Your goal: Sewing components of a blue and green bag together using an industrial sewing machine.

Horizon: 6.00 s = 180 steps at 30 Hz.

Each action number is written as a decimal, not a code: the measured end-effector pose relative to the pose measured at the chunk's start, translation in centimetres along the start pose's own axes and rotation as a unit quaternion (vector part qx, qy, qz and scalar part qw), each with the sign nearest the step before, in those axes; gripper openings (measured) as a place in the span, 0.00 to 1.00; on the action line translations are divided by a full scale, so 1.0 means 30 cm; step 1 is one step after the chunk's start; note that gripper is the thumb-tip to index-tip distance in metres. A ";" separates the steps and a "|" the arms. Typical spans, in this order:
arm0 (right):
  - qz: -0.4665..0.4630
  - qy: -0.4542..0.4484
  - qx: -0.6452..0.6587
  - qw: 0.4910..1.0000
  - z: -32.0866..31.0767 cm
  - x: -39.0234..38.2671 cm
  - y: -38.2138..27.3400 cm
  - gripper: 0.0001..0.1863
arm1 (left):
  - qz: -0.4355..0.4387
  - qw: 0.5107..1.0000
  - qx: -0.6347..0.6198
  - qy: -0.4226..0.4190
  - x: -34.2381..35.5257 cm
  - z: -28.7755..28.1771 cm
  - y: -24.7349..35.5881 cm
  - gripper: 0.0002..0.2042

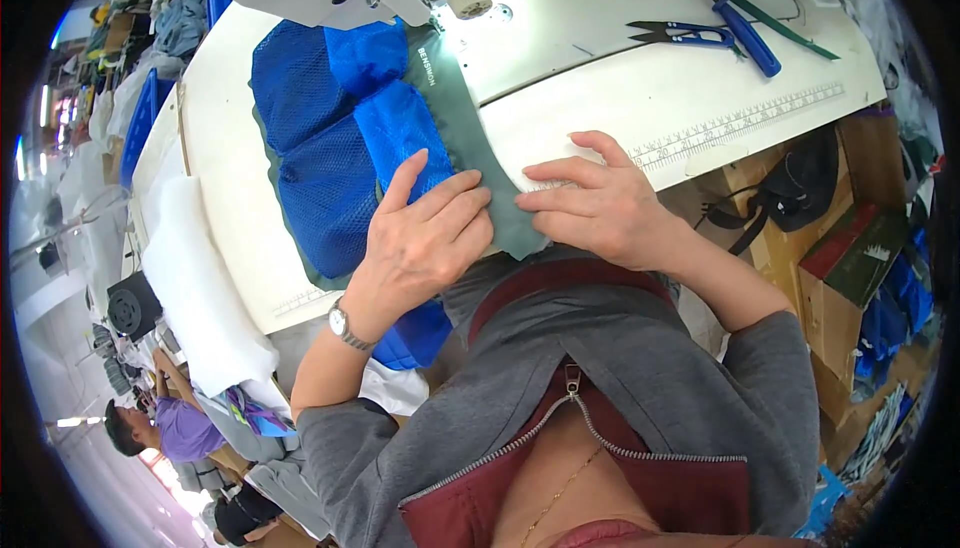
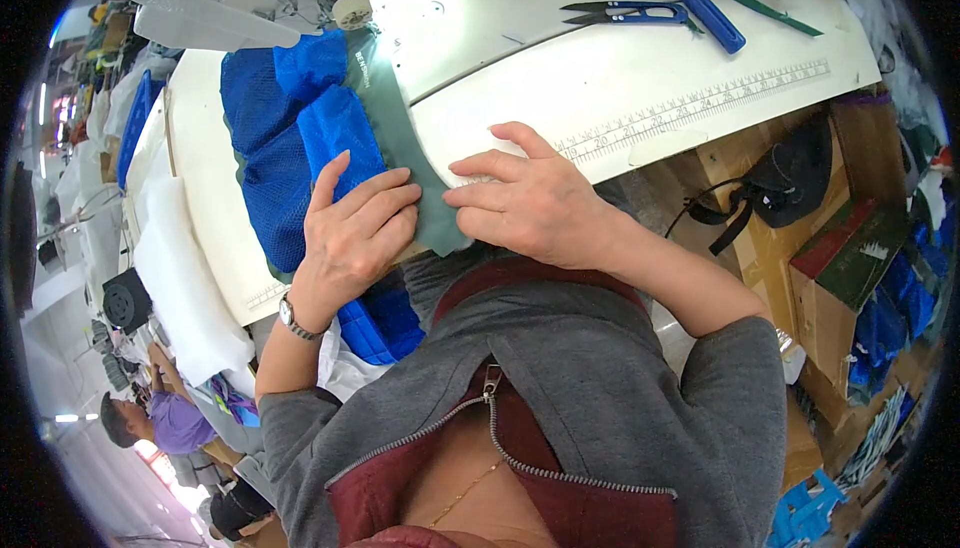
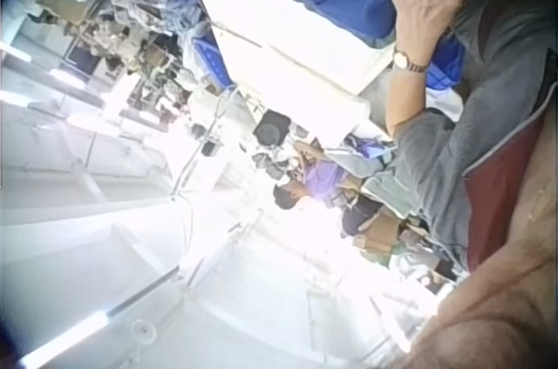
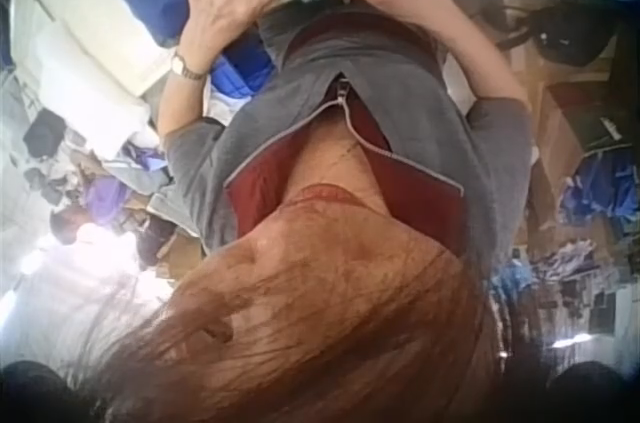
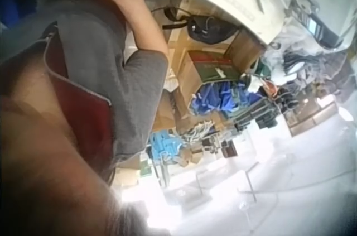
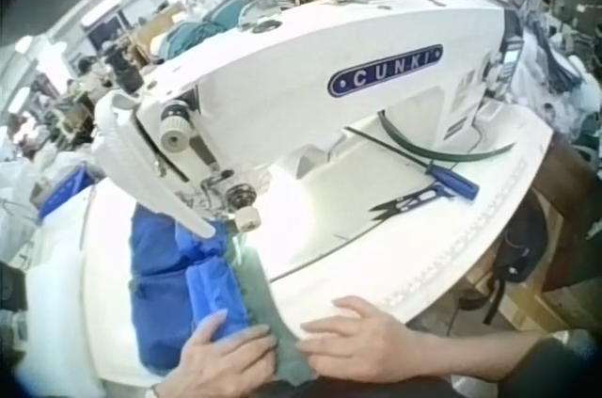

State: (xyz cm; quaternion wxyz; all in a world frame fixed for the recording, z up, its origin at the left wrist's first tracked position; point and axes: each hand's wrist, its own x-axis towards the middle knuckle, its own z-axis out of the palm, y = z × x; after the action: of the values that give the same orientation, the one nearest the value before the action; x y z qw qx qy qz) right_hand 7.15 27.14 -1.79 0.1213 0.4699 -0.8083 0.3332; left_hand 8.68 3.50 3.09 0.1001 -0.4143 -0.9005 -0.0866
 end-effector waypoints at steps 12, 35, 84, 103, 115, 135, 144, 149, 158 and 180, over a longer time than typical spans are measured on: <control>-0.014 0.077 -0.009 0.997 0.031 -0.007 -0.008 0.03 | 0.003 1.000 -0.009 0.008 -0.003 0.015 0.001 0.05; -0.014 -0.081 0.037 0.996 -0.059 0.050 0.042 0.04 | 0.003 1.000 -0.012 -0.021 0.010 0.014 0.013 0.14; -0.053 -0.128 -0.017 0.990 -0.106 0.148 0.147 0.04 | 0.035 0.999 -0.016 0.022 0.091 0.039 -0.105 0.11; -0.059 -0.069 -0.013 0.996 -0.058 0.263 0.232 0.04 | 0.053 0.998 0.010 0.040 0.129 0.045 -0.255 0.10; -0.074 -0.109 -0.108 0.985 -0.033 0.307 0.267 0.03 | 0.046 0.999 0.012 0.010 0.152 0.021 -0.333 0.11; -0.097 -0.003 -0.118 0.988 0.106 0.253 0.330 0.04 | 0.033 0.996 0.079 -0.036 0.119 0.007 -0.361 0.19; -0.132 0.021 -0.134 0.982 0.111 0.304 0.308 0.03 | 0.052 0.992 0.112 0.008 0.056 0.067 -0.460 0.16; -0.154 0.035 -0.163 0.974 0.122 0.316 0.283 0.05 | 0.013 0.993 0.114 0.022 0.081 0.057 -0.403 0.15; -0.065 -0.031 -0.008 0.997 0.091 0.274 0.350 0.12 | -0.100 0.984 -0.135 0.057 0.115 0.094 -0.284 0.09; -0.018 -0.071 -0.102 0.992 -0.003 0.305 0.294 0.09 | -0.195 0.942 -0.230 0.145 0.110 0.130 -0.250 0.08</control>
State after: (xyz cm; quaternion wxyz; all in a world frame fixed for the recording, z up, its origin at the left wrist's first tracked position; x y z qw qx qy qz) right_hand -5.10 23.94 -0.81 0.1167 0.4920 -0.8361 0.2126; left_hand 0.43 2.01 -0.39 0.1126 -0.2252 -0.8948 -0.3687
